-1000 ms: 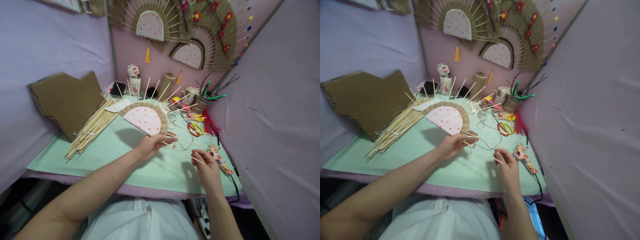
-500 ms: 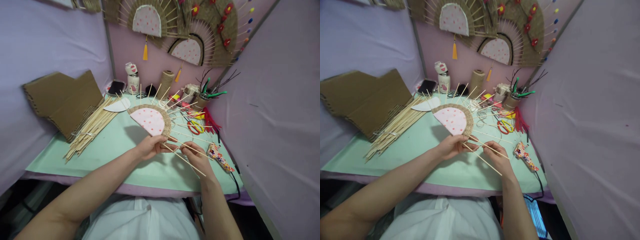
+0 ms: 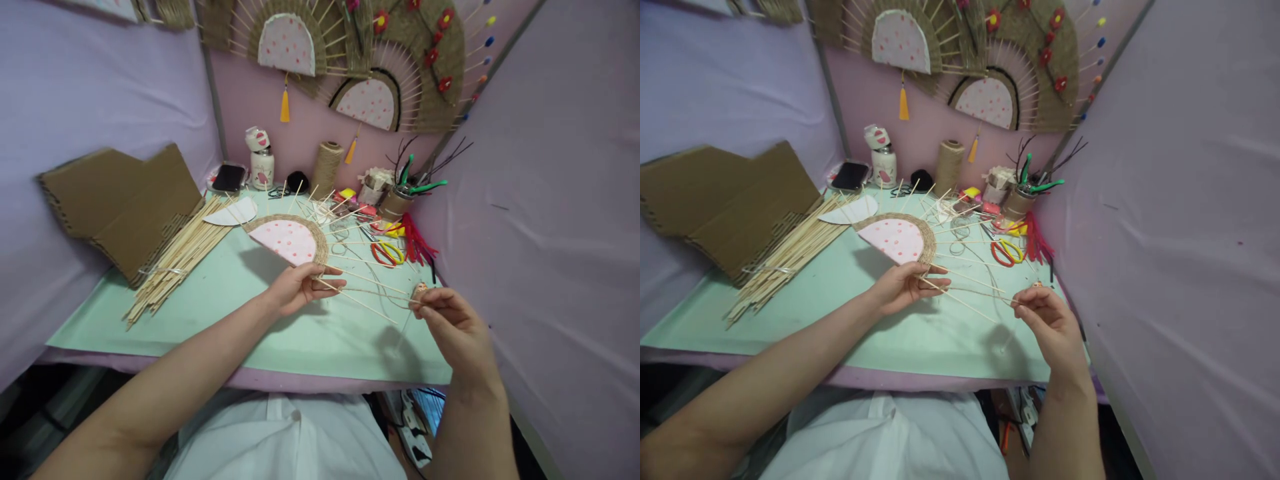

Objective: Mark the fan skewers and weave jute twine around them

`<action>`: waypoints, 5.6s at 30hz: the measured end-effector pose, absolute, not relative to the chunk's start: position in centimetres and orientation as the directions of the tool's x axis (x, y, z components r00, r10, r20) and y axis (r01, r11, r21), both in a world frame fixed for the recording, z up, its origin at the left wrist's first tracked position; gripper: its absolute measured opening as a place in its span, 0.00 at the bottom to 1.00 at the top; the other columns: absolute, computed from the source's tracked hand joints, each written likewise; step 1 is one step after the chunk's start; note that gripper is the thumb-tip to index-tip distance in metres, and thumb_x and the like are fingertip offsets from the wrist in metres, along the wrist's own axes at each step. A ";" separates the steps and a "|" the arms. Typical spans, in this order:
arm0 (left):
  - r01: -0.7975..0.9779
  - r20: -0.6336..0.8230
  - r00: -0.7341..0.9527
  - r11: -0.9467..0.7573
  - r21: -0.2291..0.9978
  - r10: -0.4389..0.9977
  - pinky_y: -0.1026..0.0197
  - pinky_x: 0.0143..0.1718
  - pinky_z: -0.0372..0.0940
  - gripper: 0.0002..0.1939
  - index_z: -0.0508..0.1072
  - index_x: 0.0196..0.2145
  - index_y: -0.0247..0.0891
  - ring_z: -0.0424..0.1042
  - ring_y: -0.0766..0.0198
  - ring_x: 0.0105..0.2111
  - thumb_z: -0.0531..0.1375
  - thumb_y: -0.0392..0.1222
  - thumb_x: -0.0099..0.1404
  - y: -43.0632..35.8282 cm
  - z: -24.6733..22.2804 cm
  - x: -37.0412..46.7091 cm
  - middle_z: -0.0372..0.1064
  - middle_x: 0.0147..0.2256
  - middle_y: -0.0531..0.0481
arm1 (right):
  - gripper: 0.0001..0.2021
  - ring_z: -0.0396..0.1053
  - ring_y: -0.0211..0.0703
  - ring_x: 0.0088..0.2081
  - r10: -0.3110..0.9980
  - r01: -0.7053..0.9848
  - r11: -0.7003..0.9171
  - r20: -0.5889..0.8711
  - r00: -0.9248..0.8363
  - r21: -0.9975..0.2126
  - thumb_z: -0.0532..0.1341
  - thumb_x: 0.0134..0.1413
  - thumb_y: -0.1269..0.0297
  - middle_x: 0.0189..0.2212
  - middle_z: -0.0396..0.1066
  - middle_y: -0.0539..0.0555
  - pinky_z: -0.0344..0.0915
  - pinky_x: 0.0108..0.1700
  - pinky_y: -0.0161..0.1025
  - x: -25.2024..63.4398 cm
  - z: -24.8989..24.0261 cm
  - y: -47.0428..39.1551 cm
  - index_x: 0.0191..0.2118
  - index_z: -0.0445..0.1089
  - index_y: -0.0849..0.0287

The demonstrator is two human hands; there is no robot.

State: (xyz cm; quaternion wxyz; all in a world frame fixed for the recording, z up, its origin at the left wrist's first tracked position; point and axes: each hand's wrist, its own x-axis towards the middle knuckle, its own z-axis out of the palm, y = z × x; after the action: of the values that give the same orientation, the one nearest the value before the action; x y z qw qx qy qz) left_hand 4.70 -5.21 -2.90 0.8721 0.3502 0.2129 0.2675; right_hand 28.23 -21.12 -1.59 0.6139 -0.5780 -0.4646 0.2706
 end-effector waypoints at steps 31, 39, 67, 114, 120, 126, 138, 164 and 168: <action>-0.269 -0.203 0.830 0.692 0.670 0.519 0.49 0.48 0.66 0.13 0.75 0.35 0.25 0.76 0.52 0.38 0.53 0.35 0.60 -5.1 -2.5 4.5 0.76 0.31 0.35 | 0.08 0.59 0.32 0.25 0.690 -0.129 0.402 0.207 0.693 -0.906 0.68 0.38 0.64 0.20 0.62 0.45 0.57 0.26 0.31 25.6 -2.6 -17.3 0.26 0.70 0.57; -0.164 -0.206 0.895 0.721 0.673 0.396 0.52 0.47 0.66 0.16 0.75 0.39 0.24 0.76 0.53 0.39 0.52 0.36 0.61 -5.2 -2.6 4.5 0.77 0.33 0.34 | 0.13 0.55 0.32 0.19 0.776 0.162 -0.048 0.065 0.627 -0.986 0.66 0.38 0.55 0.18 0.62 0.46 0.51 0.21 0.32 26.2 -4.1 -13.4 0.27 0.70 0.60; -0.276 -0.131 0.783 0.528 0.803 0.608 0.58 0.47 0.66 0.12 0.78 0.36 0.27 0.76 0.55 0.40 0.57 0.37 0.59 -5.2 -2.7 4.6 0.77 0.37 0.37 | 0.12 0.67 0.42 0.35 0.623 0.297 -0.003 0.230 0.747 -0.955 0.63 0.44 0.60 0.33 0.72 0.53 0.61 0.39 0.39 25.0 -5.1 -14.6 0.36 0.73 0.59; -0.377 -0.017 0.684 0.373 0.848 0.729 0.59 0.37 0.67 0.15 0.75 0.39 0.30 0.73 0.52 0.42 0.59 0.43 0.57 -7.1 -2.8 5.3 0.76 0.38 0.39 | 0.08 0.58 0.31 0.25 0.878 -0.682 0.211 -0.171 0.448 -0.701 0.65 0.37 0.67 0.23 0.59 0.45 0.56 0.24 0.29 14.0 -3.6 -14.6 0.27 0.66 0.58; -0.377 0.036 0.665 0.294 0.878 0.746 0.56 0.46 0.65 0.15 0.75 0.40 0.32 0.73 0.52 0.44 0.59 0.43 0.58 -7.2 -3.0 5.3 0.76 0.38 0.41 | 0.07 0.57 0.30 0.24 0.851 -0.681 0.227 -0.199 0.487 -0.696 0.65 0.35 0.70 0.23 0.59 0.45 0.55 0.22 0.28 14.0 -3.7 -14.4 0.25 0.66 0.59; -0.361 0.069 0.620 0.206 0.909 0.782 0.56 0.51 0.62 0.13 0.77 0.39 0.32 0.71 0.54 0.47 0.59 0.42 0.58 -7.0 -3.1 5.2 0.75 0.42 0.42 | 0.12 0.60 0.29 0.25 0.878 -0.721 0.204 -0.202 0.434 -0.662 0.66 0.39 0.68 0.28 0.65 0.46 0.56 0.23 0.28 13.9 -3.9 -14.9 0.35 0.71 0.58; -0.378 0.109 0.606 0.165 0.911 0.788 0.52 0.55 0.60 0.14 0.79 0.38 0.34 0.69 0.53 0.49 0.59 0.42 0.58 -6.9 -3.9 5.5 0.75 0.44 0.43 | 0.14 0.64 0.32 0.29 0.821 -0.702 0.323 -0.182 0.542 -0.634 0.67 0.36 0.73 0.28 0.67 0.44 0.59 0.31 0.32 14.3 -4.3 -14.5 0.32 0.66 0.55; -0.287 0.100 0.611 0.103 0.952 0.785 0.53 0.56 0.58 0.14 0.78 0.41 0.34 0.69 0.55 0.49 0.59 0.41 0.59 -7.1 -3.4 5.2 0.74 0.45 0.43 | 0.13 0.63 0.32 0.29 0.819 -0.716 0.347 -0.176 0.546 -0.605 0.66 0.37 0.73 0.27 0.66 0.44 0.59 0.32 0.33 14.1 -4.6 -14.6 0.32 0.66 0.55; -0.339 0.092 0.611 0.155 0.928 0.786 0.53 0.55 0.60 0.14 0.78 0.40 0.34 0.69 0.55 0.49 0.59 0.41 0.58 -7.1 -3.6 5.4 0.74 0.45 0.44 | 0.13 0.65 0.33 0.32 0.829 -0.732 0.332 -0.186 0.528 -0.595 0.64 0.38 0.72 0.32 0.68 0.46 0.62 0.36 0.35 14.3 -4.6 -15.1 0.35 0.67 0.54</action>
State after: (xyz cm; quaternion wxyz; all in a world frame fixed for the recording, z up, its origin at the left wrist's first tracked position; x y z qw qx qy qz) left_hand 5.36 -7.06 -3.64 0.7294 0.5232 0.2135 0.3856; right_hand 14.30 -15.15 -4.62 0.8126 -0.3216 -0.0755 0.4801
